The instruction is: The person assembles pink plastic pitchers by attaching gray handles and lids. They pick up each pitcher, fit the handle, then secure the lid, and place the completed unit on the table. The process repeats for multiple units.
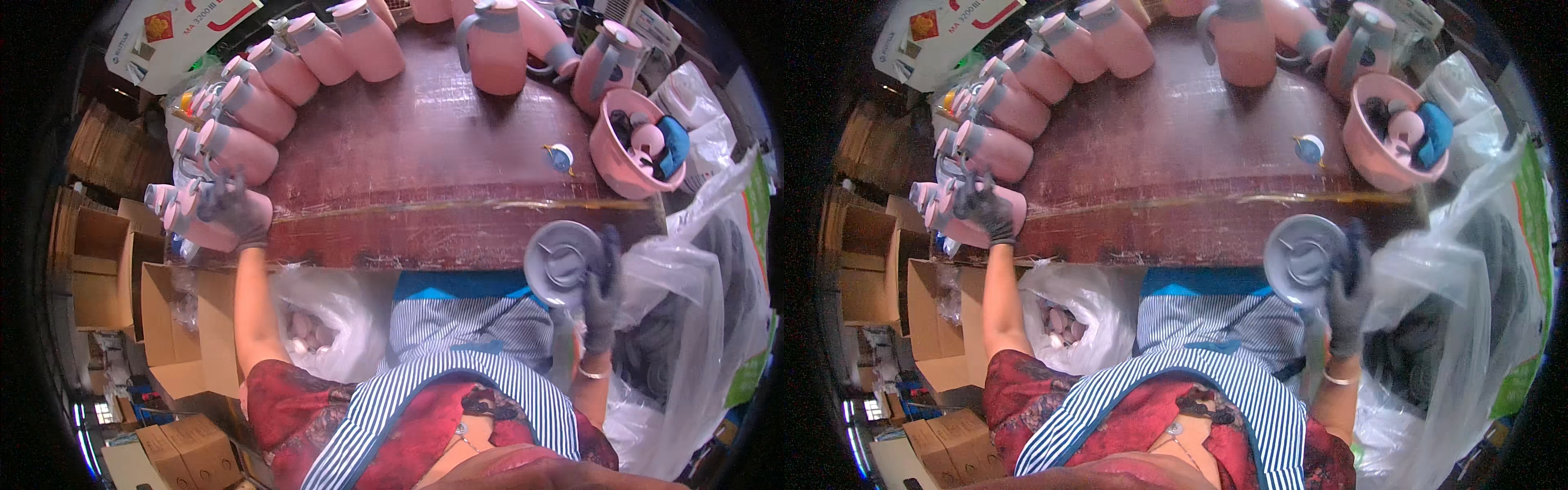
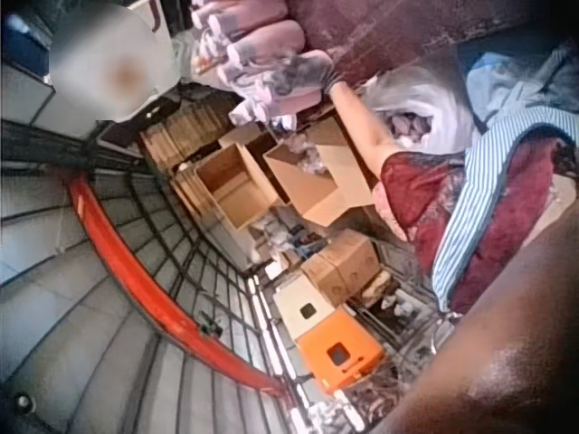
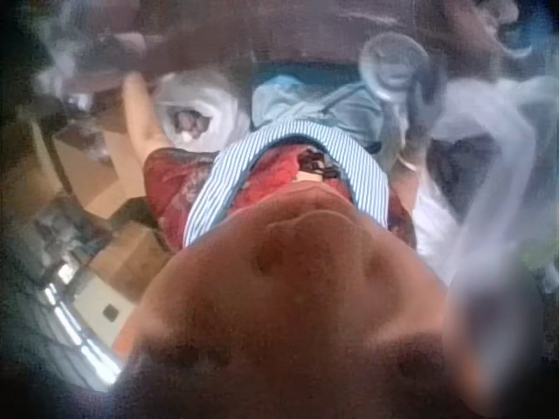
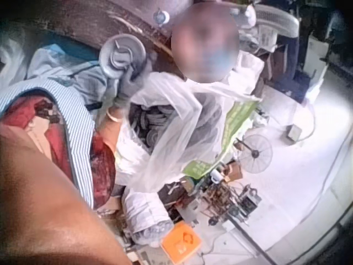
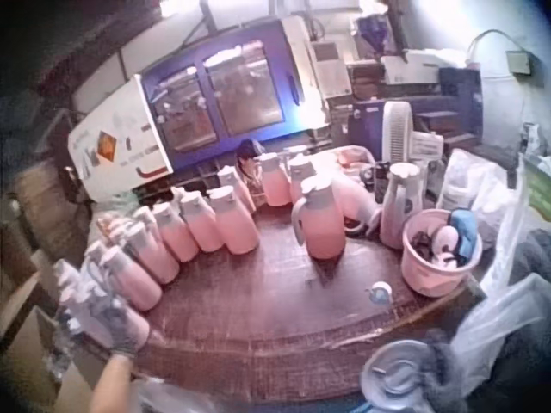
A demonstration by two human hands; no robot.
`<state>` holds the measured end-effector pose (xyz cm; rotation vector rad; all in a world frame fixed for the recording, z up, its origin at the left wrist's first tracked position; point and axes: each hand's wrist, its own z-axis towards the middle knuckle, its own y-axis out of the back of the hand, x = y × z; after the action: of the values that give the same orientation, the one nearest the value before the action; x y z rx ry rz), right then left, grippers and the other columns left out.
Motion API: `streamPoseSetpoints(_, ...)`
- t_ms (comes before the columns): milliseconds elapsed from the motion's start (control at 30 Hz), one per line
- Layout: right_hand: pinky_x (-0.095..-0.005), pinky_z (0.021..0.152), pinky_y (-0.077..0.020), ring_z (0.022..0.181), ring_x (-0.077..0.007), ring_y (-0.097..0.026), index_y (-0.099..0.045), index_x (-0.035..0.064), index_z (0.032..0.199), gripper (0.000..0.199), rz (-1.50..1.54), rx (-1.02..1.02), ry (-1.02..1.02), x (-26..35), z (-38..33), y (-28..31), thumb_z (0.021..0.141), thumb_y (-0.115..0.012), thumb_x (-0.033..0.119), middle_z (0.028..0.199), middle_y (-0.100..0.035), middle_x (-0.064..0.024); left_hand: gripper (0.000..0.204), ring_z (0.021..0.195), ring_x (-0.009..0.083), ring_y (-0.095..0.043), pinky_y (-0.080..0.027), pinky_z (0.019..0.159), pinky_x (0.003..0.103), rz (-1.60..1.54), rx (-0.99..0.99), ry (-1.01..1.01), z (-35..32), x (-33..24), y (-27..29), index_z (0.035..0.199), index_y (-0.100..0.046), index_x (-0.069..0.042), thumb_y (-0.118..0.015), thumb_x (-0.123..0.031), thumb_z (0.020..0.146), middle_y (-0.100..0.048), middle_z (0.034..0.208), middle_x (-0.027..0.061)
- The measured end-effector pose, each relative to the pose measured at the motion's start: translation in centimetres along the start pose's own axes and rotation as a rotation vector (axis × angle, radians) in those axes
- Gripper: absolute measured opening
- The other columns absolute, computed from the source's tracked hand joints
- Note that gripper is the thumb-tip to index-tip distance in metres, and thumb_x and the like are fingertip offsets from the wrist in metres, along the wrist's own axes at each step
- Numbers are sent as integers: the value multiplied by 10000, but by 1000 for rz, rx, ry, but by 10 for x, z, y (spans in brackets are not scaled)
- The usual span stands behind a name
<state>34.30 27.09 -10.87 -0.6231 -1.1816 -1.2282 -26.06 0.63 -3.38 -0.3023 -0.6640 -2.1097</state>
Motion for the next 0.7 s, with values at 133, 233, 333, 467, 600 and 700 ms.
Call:
streamPoseSetpoints(133,-509,1129,-322,1382,-410,-391,-557,133,1392,451,-1093,104,227,-20,42,-46,941,-549,148,1522,-416,-170,461,1218,248,-529,-328,1101,513,-438,75,-339,104,-105,-19,1326,-586,-192,-576,-205,865,-561,1363,35)
streamPoseSetpoints(233,-522,1120,-301,1390,-424,-363,-532,174,1434,494,-1035,79,303,-14,56,-44,943,-549,228,1542,-390,-165,584,1330,360,-444,-270,1150,528,-415,271,-225,160,-152,-100,1428,-497,-175,-637,-332,883,-461,1477,127)
streamPoseSetpoints(333,-552,1148,-256,1400,-436,-345,-489,172,1472,574,-792,308,218,-15,52,-38,939,-555,374,1537,-394,-190,733,1392,410,-375,-293,1124,578,-446,259,83,227,-205,-184,1460,-444,-219,-680,-476,816,-393,1522,146)
streamPoseSetpoints(467,-641,1171,-165,1438,-460,-278,-483,204,1473,758,-1030,492,212,2,46,-54,836,-608,595,1560,-347,-195,696,1394,425,-367,-278,1130,612,-352,372,320,291,-239,-204,1446,-458,-251,-671,-460,818,-406,1517,107)
streamPoseSetpoints(600,-663,1164,-164,1447,-458,-273,-537,189,1425,706,-1086,545,295,-11,42,-54,815,-655,524,1551,-373,-178,542,1322,421,-450,-260,1123,652,-604,178,200,248,-208,-291,1324,-566,-213,-660,-395,822,-525,1400,80)
streamPoseSetpoints(700,-698,1143,-174,1441,-464,-280,-533,192,1423,728,-1063,590,376,-19,32,-42,796,-679,530,1545,-397,-140,467,1235,336,-547,-394,1092,452,-924,129,-2,239,-197,-216,1275,-574,-125,-667,-128,818,-569,1316,124)
